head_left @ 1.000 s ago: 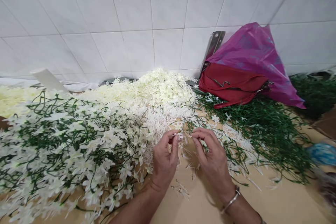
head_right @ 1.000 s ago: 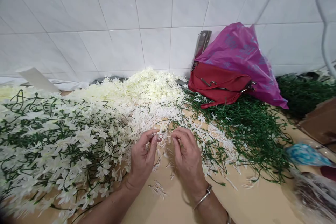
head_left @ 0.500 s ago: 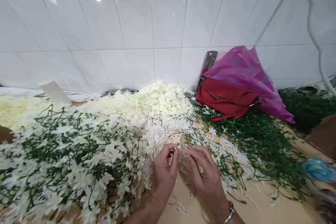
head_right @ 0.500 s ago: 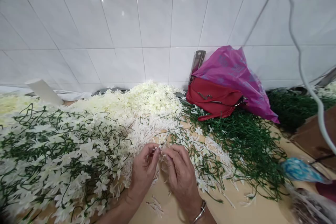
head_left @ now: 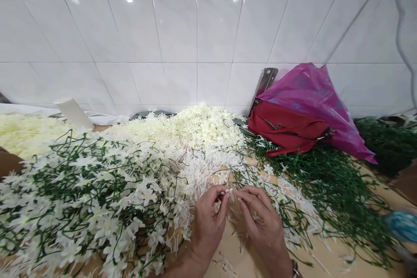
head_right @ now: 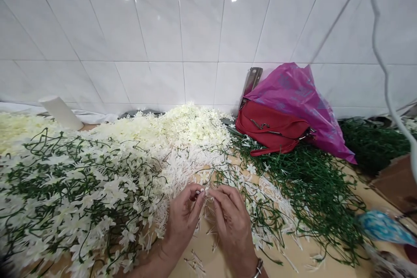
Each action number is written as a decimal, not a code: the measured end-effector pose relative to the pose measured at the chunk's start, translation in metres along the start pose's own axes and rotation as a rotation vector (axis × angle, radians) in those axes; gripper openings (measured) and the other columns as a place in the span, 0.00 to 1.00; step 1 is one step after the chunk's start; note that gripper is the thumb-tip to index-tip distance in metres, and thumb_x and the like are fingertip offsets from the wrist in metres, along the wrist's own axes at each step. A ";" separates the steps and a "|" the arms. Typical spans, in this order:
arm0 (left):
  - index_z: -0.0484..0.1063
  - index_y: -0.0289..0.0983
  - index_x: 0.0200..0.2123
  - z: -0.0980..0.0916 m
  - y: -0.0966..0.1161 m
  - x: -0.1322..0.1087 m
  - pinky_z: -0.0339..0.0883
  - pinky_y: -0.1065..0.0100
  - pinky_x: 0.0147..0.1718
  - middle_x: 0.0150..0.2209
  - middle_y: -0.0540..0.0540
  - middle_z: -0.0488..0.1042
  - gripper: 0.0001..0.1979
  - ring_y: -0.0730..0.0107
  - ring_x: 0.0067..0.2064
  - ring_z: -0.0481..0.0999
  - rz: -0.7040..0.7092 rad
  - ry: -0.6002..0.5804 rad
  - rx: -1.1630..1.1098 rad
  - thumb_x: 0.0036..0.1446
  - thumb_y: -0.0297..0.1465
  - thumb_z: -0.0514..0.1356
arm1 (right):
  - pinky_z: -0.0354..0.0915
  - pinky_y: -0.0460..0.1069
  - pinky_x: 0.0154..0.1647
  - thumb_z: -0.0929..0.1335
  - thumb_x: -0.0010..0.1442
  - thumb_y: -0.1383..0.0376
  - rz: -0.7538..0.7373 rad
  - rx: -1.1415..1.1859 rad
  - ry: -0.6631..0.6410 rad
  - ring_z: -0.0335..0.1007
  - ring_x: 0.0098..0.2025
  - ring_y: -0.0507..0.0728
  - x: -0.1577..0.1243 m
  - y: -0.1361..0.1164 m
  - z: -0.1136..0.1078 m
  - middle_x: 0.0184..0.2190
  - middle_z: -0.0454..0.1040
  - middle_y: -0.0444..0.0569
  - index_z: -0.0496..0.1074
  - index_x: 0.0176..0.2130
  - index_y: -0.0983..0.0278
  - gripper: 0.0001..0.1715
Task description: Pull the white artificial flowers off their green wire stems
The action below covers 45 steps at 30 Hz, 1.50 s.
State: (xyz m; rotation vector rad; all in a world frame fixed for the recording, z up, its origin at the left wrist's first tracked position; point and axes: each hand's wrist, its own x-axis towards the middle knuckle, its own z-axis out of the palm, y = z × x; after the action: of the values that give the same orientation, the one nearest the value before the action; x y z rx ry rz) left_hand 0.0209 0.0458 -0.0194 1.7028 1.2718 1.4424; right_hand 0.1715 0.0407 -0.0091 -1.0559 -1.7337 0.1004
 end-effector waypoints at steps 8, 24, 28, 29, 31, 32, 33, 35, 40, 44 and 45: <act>0.76 0.37 0.46 0.000 0.002 0.002 0.72 0.69 0.42 0.39 0.45 0.81 0.11 0.66 0.40 0.81 -0.040 0.010 -0.061 0.73 0.33 0.55 | 0.75 0.54 0.49 0.66 0.70 0.71 -0.044 -0.008 -0.042 0.78 0.45 0.58 0.000 -0.001 0.001 0.41 0.81 0.48 0.75 0.45 0.58 0.10; 0.74 0.36 0.50 0.003 -0.002 0.001 0.73 0.69 0.40 0.40 0.44 0.82 0.10 0.67 0.40 0.82 -0.139 0.036 -0.115 0.70 0.32 0.57 | 0.74 0.54 0.47 0.67 0.71 0.69 -0.150 -0.073 -0.026 0.82 0.43 0.58 -0.001 -0.003 0.002 0.41 0.84 0.50 0.76 0.47 0.60 0.08; 0.76 0.36 0.44 0.001 0.001 0.003 0.71 0.70 0.38 0.37 0.46 0.80 0.08 0.68 0.37 0.80 -0.119 0.015 -0.107 0.70 0.32 0.57 | 0.74 0.53 0.46 0.67 0.71 0.70 -0.155 -0.062 -0.017 0.83 0.43 0.57 0.001 -0.005 0.002 0.41 0.84 0.49 0.76 0.47 0.60 0.08; 0.76 0.37 0.43 0.001 0.001 0.004 0.71 0.70 0.38 0.36 0.46 0.80 0.08 0.68 0.36 0.79 -0.110 0.013 -0.105 0.70 0.32 0.57 | 0.74 0.53 0.46 0.67 0.71 0.70 -0.165 -0.063 -0.014 0.83 0.42 0.57 0.001 -0.006 0.002 0.41 0.84 0.49 0.76 0.47 0.60 0.09; 0.76 0.36 0.41 0.001 0.002 0.004 0.70 0.70 0.37 0.35 0.47 0.79 0.08 0.69 0.35 0.78 -0.100 0.021 -0.095 0.70 0.32 0.57 | 0.75 0.54 0.46 0.67 0.70 0.69 -0.186 -0.064 -0.012 0.83 0.42 0.58 0.001 -0.006 0.002 0.40 0.85 0.49 0.76 0.47 0.60 0.09; 0.76 0.36 0.40 0.001 0.002 0.004 0.70 0.70 0.37 0.34 0.47 0.79 0.08 0.69 0.35 0.78 -0.097 0.030 -0.091 0.69 0.32 0.57 | 0.75 0.54 0.45 0.67 0.70 0.69 -0.195 -0.063 -0.013 0.84 0.41 0.58 0.001 -0.005 0.002 0.40 0.85 0.49 0.76 0.46 0.59 0.08; 0.76 0.36 0.39 0.002 0.001 0.004 0.69 0.70 0.36 0.33 0.47 0.79 0.08 0.68 0.34 0.78 -0.098 0.035 -0.089 0.69 0.31 0.58 | 0.75 0.54 0.45 0.67 0.70 0.69 -0.198 -0.063 -0.013 0.84 0.41 0.58 0.000 -0.005 0.003 0.40 0.85 0.49 0.76 0.46 0.59 0.08; 0.76 0.36 0.38 0.002 -0.001 0.003 0.69 0.70 0.36 0.33 0.47 0.79 0.08 0.68 0.34 0.77 -0.111 0.032 -0.096 0.69 0.32 0.58 | 0.74 0.54 0.45 0.67 0.70 0.69 -0.198 -0.069 -0.018 0.83 0.41 0.58 0.000 -0.004 0.004 0.40 0.85 0.49 0.76 0.45 0.59 0.07; 0.76 0.35 0.37 0.001 -0.003 0.003 0.67 0.71 0.35 0.32 0.46 0.79 0.09 0.68 0.34 0.76 -0.172 0.008 -0.140 0.68 0.33 0.58 | 0.73 0.54 0.44 0.67 0.71 0.68 -0.236 -0.101 -0.003 0.83 0.40 0.58 0.000 -0.003 0.003 0.38 0.85 0.49 0.75 0.46 0.60 0.06; 0.74 0.35 0.37 0.003 -0.006 0.001 0.66 0.71 0.31 0.30 0.47 0.77 0.12 0.69 0.31 0.74 -0.201 -0.015 -0.206 0.69 0.38 0.59 | 0.74 0.54 0.44 0.68 0.69 0.69 -0.285 -0.125 -0.039 0.84 0.41 0.59 -0.005 -0.002 -0.003 0.40 0.85 0.52 0.77 0.47 0.59 0.10; 0.74 0.35 0.37 0.004 -0.008 0.001 0.66 0.71 0.30 0.29 0.47 0.77 0.13 0.70 0.30 0.73 -0.208 -0.017 -0.221 0.69 0.39 0.59 | 0.75 0.54 0.44 0.68 0.69 0.70 -0.323 -0.115 -0.061 0.84 0.41 0.59 -0.008 -0.002 -0.004 0.41 0.85 0.52 0.78 0.48 0.59 0.11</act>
State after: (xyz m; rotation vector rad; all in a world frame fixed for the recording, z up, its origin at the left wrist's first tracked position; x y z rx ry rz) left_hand 0.0220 0.0500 -0.0272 1.3926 1.1934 1.3862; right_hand 0.1734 0.0322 -0.0122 -0.8476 -1.9617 -0.1740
